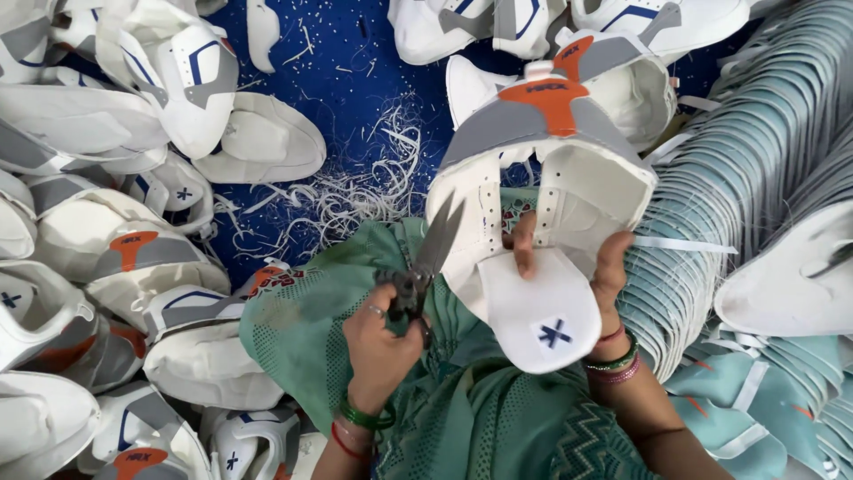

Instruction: The person trims excess fabric and thread from manufactured shoe uppers using scissors.

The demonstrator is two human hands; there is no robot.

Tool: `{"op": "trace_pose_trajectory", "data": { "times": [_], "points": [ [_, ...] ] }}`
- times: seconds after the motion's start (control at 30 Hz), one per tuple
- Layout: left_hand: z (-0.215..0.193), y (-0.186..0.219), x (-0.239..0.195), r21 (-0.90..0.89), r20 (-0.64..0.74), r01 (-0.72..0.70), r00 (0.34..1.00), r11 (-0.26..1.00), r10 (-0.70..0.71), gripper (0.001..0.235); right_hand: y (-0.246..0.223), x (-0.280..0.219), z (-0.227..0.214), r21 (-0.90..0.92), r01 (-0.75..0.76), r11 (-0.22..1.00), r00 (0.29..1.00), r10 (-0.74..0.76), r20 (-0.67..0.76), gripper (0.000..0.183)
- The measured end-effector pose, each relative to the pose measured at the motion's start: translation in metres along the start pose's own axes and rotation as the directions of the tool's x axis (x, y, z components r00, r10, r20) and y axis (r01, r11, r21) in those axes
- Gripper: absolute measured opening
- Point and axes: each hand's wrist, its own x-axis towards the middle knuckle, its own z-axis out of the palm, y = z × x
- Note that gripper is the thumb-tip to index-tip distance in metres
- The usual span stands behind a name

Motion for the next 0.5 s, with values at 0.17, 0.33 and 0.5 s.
{"op": "trace_pose_trajectory", "data": {
  "times": [0.17, 0.33, 0.5],
  "points": [
    [-0.001, 0.009, -0.003, -0.255, 0.030, 0.147, 0.989, 0.956, -0.145, 0.028, 0.000, 0.009, -0.026, -0.295, 0.144, 0.944, 0.977, -0.087, 0.197, 0.081],
    [0.012, 0.009, -0.002, -0.344, 0.042, 0.042, 0.999, 0.938, -0.030, 0.028, 0.027, 0.003, -0.092, -0.027, -0.022, 0.999, 0.996, 0.020, -0.090, 0.037],
    [0.028, 0.001, -0.012, -0.405, 0.194, 0.141, 0.979, 0.904, -0.066, 0.026, -0.016, -0.005, -0.075, -0.506, 0.016, 0.863, 0.955, -0.163, -0.248, 0.016]
  ]
}}
